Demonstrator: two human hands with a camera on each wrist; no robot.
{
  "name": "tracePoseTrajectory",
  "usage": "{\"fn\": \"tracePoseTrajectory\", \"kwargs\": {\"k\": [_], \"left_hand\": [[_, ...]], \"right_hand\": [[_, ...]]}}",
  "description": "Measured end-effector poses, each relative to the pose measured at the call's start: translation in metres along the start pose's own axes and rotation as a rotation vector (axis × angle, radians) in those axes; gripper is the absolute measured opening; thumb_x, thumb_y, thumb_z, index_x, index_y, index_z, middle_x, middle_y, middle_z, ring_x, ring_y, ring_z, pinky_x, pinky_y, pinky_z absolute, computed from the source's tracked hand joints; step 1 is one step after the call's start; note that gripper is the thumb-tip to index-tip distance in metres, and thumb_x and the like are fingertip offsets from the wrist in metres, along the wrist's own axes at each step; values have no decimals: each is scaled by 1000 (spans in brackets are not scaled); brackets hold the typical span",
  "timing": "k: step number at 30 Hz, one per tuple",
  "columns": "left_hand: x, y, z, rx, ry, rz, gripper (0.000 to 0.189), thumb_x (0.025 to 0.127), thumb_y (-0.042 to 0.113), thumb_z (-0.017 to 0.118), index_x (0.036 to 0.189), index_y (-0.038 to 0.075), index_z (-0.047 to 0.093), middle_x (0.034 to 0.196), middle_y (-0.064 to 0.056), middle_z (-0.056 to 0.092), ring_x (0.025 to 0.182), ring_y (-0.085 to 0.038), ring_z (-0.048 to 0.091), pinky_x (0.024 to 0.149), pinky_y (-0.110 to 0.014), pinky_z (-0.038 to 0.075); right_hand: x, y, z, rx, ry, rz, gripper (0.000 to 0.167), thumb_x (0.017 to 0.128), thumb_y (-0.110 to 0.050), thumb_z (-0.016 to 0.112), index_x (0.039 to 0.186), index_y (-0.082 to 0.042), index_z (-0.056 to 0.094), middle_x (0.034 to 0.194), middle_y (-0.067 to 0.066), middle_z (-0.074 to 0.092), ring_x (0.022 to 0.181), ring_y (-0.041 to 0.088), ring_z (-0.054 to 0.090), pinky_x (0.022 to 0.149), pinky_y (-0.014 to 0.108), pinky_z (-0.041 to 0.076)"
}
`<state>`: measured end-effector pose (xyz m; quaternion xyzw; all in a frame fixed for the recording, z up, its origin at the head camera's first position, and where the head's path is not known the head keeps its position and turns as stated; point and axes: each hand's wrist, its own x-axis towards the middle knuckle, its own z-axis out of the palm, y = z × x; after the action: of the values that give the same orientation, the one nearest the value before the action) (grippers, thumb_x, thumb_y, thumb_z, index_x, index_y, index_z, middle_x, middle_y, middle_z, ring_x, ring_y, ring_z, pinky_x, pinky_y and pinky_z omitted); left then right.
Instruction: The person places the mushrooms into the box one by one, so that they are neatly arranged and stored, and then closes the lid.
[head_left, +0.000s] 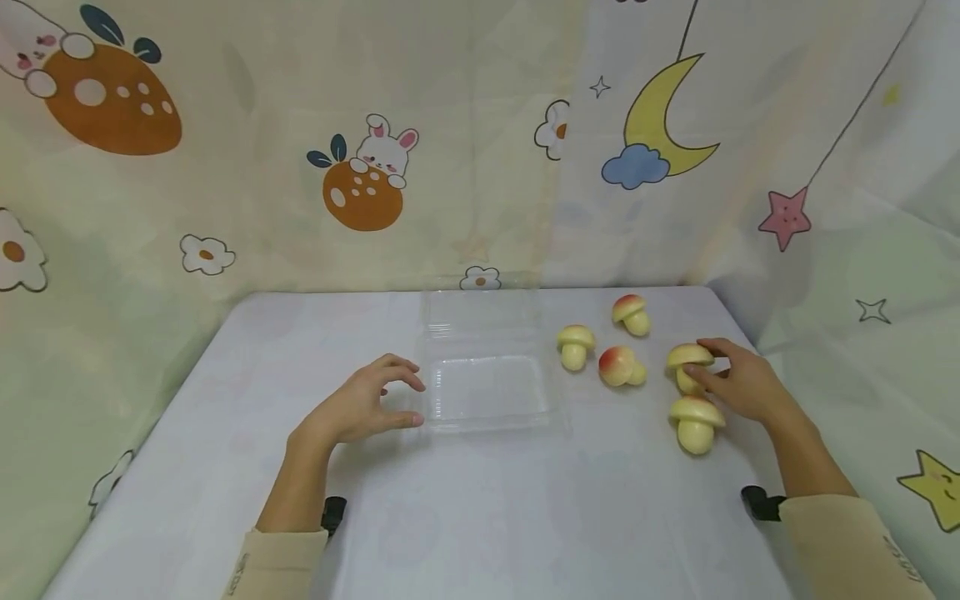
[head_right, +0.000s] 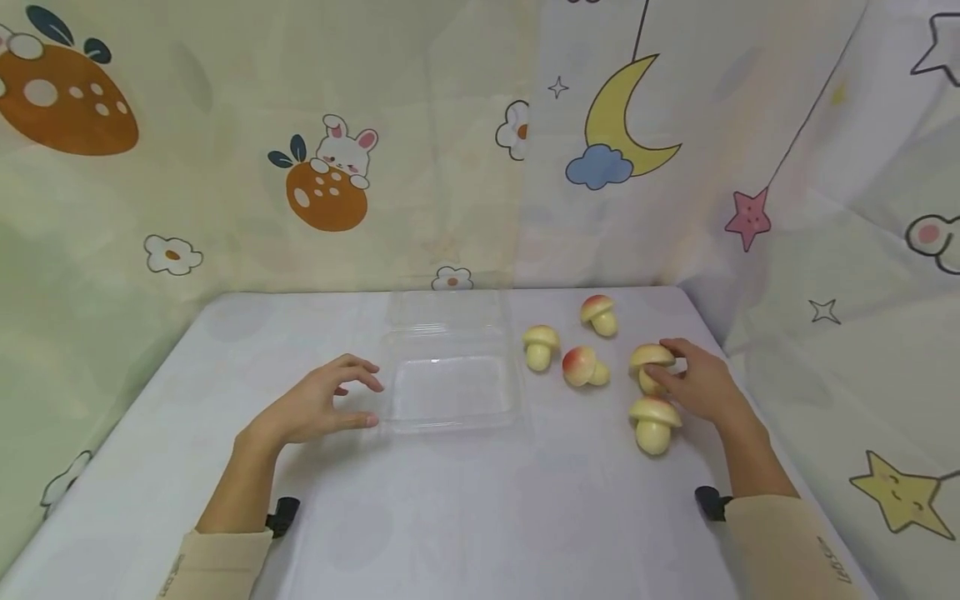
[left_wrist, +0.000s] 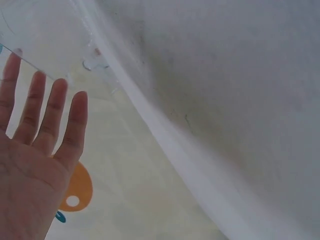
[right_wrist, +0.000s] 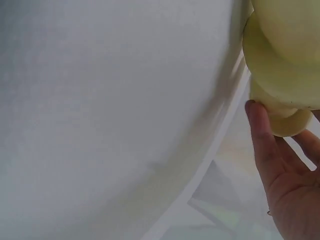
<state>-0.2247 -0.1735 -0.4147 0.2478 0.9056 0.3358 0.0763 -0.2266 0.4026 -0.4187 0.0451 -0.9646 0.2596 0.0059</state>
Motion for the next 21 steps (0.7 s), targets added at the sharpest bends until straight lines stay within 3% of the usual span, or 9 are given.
{"fn": "tracePoseTrajectory", "kwargs": {"k": [3, 6, 10, 13, 21], "left_hand": [[0, 0, -1, 0, 2, -6, 42, 83, 42, 86, 117, 21, 71, 145, -3, 54, 134, -26, 52, 107, -51, 49], [-1, 0, -1, -4, -1, -22, 42, 83, 43, 86, 116, 22, 70, 145, -2, 54, 133, -26, 53, 107, -53, 48], [-3, -2, -1, -2, 1, -38, 43, 83, 45, 85, 116, 22, 70, 144, -1, 54, 131, -26, 54, 107, -53, 48], [-4, -3, -1, -6, 2, -40, 43, 83, 44, 85, 117, 22, 70, 144, 1, 54, 131, -25, 54, 107, -52, 48], [-3, -4, -2, -36, -3, -16, 46, 83, 41, 86, 120, 20, 69, 145, 0, 55, 131, -24, 56, 108, -50, 48]], "right_hand": [[-1, -4, -1, 40, 38, 0, 64, 102, -39, 64, 147, 3, 46, 138, 33, 54, 98, 40, 71, 70, 36, 54], [-2, -8, -3, 84, 80, -6, 63, 101, -39, 65, 147, 1, 48, 138, 28, 56, 90, 16, 72, 68, 28, 52], [-2, -16, -6, 115, 109, -8, 64, 101, -43, 65, 148, -3, 48, 141, 23, 55, 81, -14, 59, 65, 23, 51], [-3, -22, -7, 113, 123, -4, 63, 100, -44, 65, 147, -5, 49, 141, 23, 56, 79, -19, 55, 65, 25, 51], [-6, -33, -13, 122, 128, 15, 64, 100, -44, 65, 149, -5, 48, 143, 23, 56, 82, -17, 54, 66, 23, 51]]}}
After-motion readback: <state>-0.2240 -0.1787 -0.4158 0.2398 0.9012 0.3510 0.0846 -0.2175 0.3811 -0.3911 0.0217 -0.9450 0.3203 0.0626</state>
